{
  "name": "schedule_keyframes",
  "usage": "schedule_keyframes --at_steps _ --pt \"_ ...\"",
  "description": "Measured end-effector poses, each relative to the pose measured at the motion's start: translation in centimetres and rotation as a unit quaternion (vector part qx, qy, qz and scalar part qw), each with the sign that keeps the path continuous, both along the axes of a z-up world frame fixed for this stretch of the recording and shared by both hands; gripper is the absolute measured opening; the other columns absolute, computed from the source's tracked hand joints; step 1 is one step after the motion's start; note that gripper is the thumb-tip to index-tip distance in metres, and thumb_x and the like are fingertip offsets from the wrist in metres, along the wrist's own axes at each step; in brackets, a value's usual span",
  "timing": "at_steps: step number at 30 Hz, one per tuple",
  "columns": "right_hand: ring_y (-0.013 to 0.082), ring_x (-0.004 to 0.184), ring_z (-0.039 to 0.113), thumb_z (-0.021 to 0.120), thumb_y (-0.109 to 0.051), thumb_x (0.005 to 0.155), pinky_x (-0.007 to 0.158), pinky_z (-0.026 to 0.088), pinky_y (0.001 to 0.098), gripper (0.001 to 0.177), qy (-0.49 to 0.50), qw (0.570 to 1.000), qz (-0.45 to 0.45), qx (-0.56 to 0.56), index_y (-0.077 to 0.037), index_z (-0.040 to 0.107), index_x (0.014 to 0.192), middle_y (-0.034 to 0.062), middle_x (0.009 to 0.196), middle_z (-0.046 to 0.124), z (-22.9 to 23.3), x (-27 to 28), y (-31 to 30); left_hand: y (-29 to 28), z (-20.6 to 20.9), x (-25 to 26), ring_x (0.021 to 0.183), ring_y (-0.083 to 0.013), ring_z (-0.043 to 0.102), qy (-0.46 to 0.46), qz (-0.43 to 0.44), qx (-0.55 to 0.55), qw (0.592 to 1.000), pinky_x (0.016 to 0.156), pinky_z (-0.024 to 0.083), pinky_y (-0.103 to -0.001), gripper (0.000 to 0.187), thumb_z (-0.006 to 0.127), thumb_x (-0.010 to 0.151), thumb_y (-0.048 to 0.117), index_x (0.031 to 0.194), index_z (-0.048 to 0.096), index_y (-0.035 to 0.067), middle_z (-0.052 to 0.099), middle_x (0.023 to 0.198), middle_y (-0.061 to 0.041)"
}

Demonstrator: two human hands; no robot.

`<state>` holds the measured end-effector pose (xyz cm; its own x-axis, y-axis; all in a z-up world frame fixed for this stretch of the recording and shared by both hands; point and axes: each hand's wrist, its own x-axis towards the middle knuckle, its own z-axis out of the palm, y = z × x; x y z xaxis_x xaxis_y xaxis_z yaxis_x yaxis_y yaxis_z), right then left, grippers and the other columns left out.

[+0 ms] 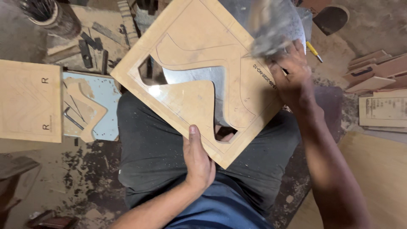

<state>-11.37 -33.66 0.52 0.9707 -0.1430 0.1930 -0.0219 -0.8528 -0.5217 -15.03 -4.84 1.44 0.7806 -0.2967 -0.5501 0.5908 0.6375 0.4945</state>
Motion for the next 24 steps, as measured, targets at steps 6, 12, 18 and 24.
schedule_keyframes --at_steps 6,12,18,24 --pt "0.0415 0.136 0.054 0.064 -0.017 0.103 0.114 0.041 0.052 0.02 0.068 0.997 -0.026 0.022 -0.001 0.067 0.091 0.0223 0.125 0.065 0.7 -0.6 0.6 0.3 0.4 -1.4 0.125 -0.034 0.062 0.002 0.0 0.002 1.0 0.106 0.052 -0.048 0.051 0.037 0.108 0.03 0.151 0.033 0.005 0.054 0.142 -0.019" --pt "0.0375 0.138 0.06 0.063 -0.014 0.107 0.136 0.026 0.0588 0.018 0.027 0.999 0.019 -0.029 0.0 0.073 0.11 0.0196 0.111 0.071 1.0 -0.9 0.9 0.8 0.6 -2.0 0.127 -0.0288 0.06 0.005 -0.012 0.011 1.0 0.11 0.047 -0.042 0.051 0.038 0.109 0.029 0.15 0.033 -0.001 0.057 0.141 -0.021" --pt "0.0436 0.146 0.043 0.059 -0.013 0.107 0.123 0.026 0.0566 0.024 0.033 0.999 0.018 -0.016 -0.006 0.074 0.124 0.021 0.142 0.064 1.5 0.0 0.5 0.6 0.2 -1.8 0.123 -0.0242 0.06 0.02 -0.022 0.021 0.999 0.108 0.047 -0.04 0.05 0.039 0.108 0.029 0.148 0.037 -0.001 0.059 0.137 -0.019" --pt "0.0388 0.138 0.051 0.06 -0.017 0.101 0.118 0.037 0.052 0.023 0.036 0.998 -0.027 0.033 -0.004 0.071 0.117 0.0185 0.128 0.067 1.5 0.4 0.4 0.4 -0.8 -1.3 0.116 -0.0209 0.06 0.028 -0.011 0.016 0.999 0.104 0.048 -0.037 0.045 0.04 0.111 0.03 0.143 0.041 -0.002 0.061 0.128 -0.016"
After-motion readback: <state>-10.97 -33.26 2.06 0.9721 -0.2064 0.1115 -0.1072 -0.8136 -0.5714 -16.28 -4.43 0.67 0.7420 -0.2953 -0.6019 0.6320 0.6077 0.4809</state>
